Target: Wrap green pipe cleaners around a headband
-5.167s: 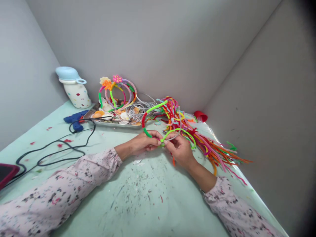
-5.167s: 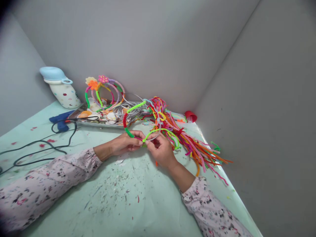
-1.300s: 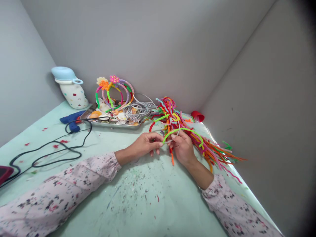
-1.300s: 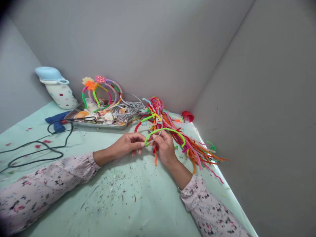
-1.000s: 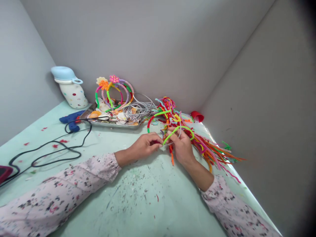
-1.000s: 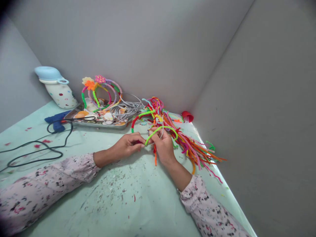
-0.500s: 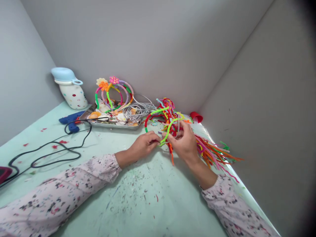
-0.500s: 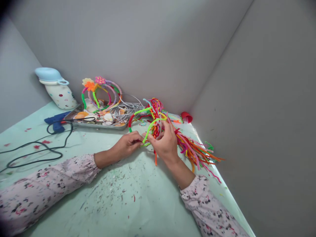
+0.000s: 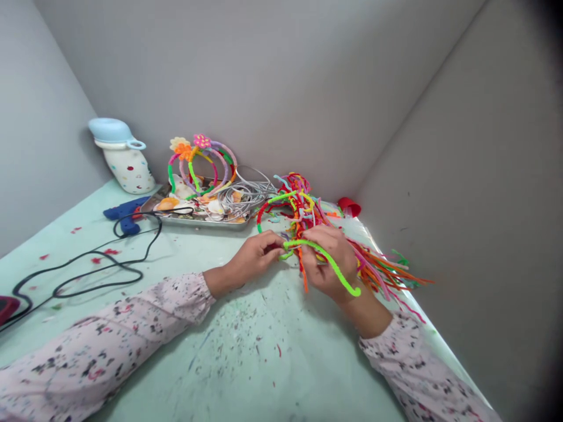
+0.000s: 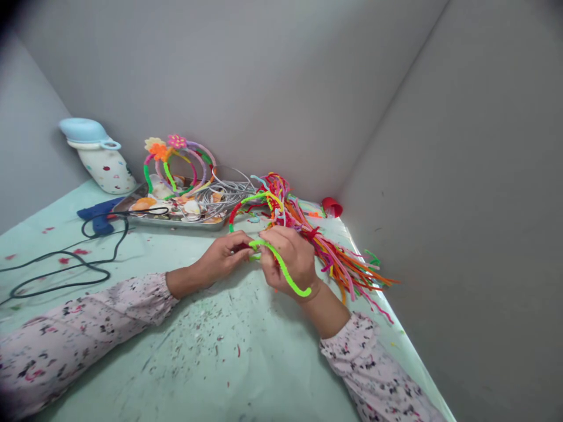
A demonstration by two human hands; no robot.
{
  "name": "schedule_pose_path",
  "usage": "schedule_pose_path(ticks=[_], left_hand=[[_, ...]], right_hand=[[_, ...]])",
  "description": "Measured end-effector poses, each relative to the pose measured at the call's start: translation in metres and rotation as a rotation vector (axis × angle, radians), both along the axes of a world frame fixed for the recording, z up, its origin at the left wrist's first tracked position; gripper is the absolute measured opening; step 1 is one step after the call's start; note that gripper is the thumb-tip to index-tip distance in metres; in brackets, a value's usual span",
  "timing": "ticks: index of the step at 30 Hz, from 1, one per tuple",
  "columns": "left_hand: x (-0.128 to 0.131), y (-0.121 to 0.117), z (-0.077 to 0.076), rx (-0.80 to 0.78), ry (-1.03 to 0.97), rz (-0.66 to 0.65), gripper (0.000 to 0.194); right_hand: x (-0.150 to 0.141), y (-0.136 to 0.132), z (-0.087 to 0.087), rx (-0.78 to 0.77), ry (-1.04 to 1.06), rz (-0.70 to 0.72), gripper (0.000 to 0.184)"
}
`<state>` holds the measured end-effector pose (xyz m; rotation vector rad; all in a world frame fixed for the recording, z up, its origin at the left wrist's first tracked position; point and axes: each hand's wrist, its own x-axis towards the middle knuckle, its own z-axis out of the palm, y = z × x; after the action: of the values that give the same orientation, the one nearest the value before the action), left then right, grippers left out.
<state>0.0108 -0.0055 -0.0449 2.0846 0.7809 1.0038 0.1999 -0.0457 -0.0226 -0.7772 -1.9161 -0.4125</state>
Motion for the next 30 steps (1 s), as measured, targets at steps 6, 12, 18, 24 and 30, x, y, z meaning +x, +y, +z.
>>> schedule_pose_path(ticks=[6, 12, 18, 24, 30], left_hand=[[0.000, -0.003, 0.003, -0.130, -0.129, 0.012, 0.010], [0.002, -0.004, 0.003, -0.243, -0.180, -0.015, 0.012], [0.002, -0.006, 0.004, -0.291, -0.186, -0.025, 0.011], [0.002, -0.008, 0.009, -0.291, -0.175, 0.017, 0.012], [0.004, -0.007, 0.008, -0.313, -0.234, -0.022, 0.012]], right_hand=[[-0.007, 0.012, -0.029, -0.295, 0.045, -0.016, 0.028], [-0.002, 0.015, -0.034, -0.371, 0.104, 0.021, 0.020], [-0.003, 0.017, -0.034, -0.344, 0.068, 0.068, 0.018], [-0.006, 0.016, -0.035, -0.304, 0.074, 0.056, 0.020], [-0.007, 0.014, -0.033, -0.341, 0.162, 0.074, 0.017]])
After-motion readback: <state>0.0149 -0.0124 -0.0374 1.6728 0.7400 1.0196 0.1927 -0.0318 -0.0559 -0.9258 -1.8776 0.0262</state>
